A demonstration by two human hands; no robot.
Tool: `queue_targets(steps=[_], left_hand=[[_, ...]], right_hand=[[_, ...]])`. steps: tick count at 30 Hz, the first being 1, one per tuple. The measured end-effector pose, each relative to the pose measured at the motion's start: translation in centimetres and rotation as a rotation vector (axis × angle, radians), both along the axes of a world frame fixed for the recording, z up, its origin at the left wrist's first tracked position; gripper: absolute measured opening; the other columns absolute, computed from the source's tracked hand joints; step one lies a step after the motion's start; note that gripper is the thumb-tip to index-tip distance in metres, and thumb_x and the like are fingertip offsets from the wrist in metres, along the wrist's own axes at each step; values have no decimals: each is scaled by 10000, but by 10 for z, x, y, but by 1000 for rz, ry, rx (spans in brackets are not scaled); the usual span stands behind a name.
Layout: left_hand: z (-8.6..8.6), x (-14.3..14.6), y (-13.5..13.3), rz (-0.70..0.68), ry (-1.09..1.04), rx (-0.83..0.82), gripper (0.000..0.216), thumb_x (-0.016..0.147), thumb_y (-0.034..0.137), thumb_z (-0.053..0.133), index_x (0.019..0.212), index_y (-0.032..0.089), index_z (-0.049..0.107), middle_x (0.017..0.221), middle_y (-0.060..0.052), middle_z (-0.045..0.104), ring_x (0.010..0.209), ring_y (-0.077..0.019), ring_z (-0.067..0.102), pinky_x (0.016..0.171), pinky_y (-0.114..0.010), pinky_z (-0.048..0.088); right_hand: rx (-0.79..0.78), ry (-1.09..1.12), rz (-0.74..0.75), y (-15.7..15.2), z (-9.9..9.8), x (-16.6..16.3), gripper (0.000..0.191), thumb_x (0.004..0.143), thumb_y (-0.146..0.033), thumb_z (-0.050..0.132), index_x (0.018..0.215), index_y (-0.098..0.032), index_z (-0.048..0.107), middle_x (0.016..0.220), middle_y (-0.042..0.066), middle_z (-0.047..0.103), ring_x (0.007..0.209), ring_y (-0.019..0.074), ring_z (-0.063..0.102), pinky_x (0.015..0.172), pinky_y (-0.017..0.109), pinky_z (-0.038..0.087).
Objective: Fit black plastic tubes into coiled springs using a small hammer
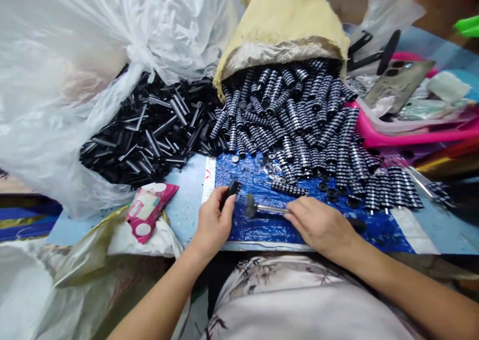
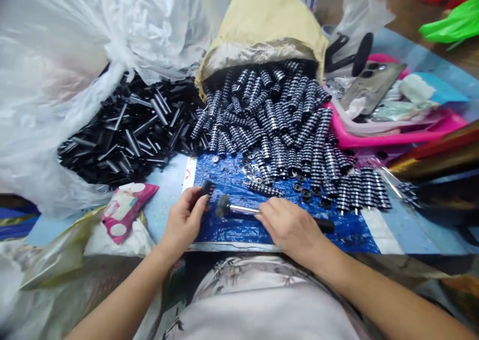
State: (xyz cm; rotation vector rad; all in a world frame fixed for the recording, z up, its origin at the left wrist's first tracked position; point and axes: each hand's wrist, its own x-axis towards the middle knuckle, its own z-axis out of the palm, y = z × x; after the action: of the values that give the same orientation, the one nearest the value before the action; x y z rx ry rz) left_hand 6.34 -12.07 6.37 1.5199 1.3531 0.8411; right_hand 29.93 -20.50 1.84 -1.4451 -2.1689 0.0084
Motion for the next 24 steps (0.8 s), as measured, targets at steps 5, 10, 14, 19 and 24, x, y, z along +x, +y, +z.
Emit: queue_targets(steps=[5, 10, 14, 19, 24], left_hand=[[-4, -18, 21, -237, 272, 59, 118, 724, 320, 803, 797, 238, 758, 714, -26, 629, 682, -190, 534, 650, -275, 391], [-14, -22, 32, -378, 319, -116, 241, 758, 412, 763, 868, 201, 724, 610, 37, 532, 569, -139, 448, 543, -250, 306], [-18, -23, 41, -397, 345, -145, 268, 720, 406, 770, 797, 180, 647, 604, 60, 478, 568, -119, 416, 533, -245, 293], [-19, -21, 59, -480, 350, -206, 366, 596, 410, 834, 704, 189, 563, 593, 66, 486, 567, -113, 418, 525, -241, 295], [-14, -7, 58, -472, 437, -182, 335, 614, 344, 800, 662, 200, 500, 575, 72, 464, 553, -107, 401, 512, -240, 273]], right_hand=[[70, 254, -15, 9, 28, 8, 264, 984, -145, 499, 1234, -197, 566, 913, 48, 655, 760, 182, 649, 711, 297, 525], [75, 134, -22, 23, 31, -12, 205, 1007, -179, 489, 1184, -186, 593, 820, 34, 643, 681, 171, 620, 649, 289, 504], [-29, 29, 15, 24, 27, -21, 174, 1026, -216, 476, 1115, -159, 614, 768, 27, 624, 646, 161, 610, 604, 280, 481], [118, 224, 247, 14, 35, -29, 223, 1015, -163, 450, 1212, -135, 549, 815, 52, 663, 705, 169, 620, 672, 287, 513], [-26, 72, 275, 9, 25, -36, 172, 1012, -193, 499, 1119, -112, 607, 764, 45, 632, 667, 173, 610, 627, 294, 499]])
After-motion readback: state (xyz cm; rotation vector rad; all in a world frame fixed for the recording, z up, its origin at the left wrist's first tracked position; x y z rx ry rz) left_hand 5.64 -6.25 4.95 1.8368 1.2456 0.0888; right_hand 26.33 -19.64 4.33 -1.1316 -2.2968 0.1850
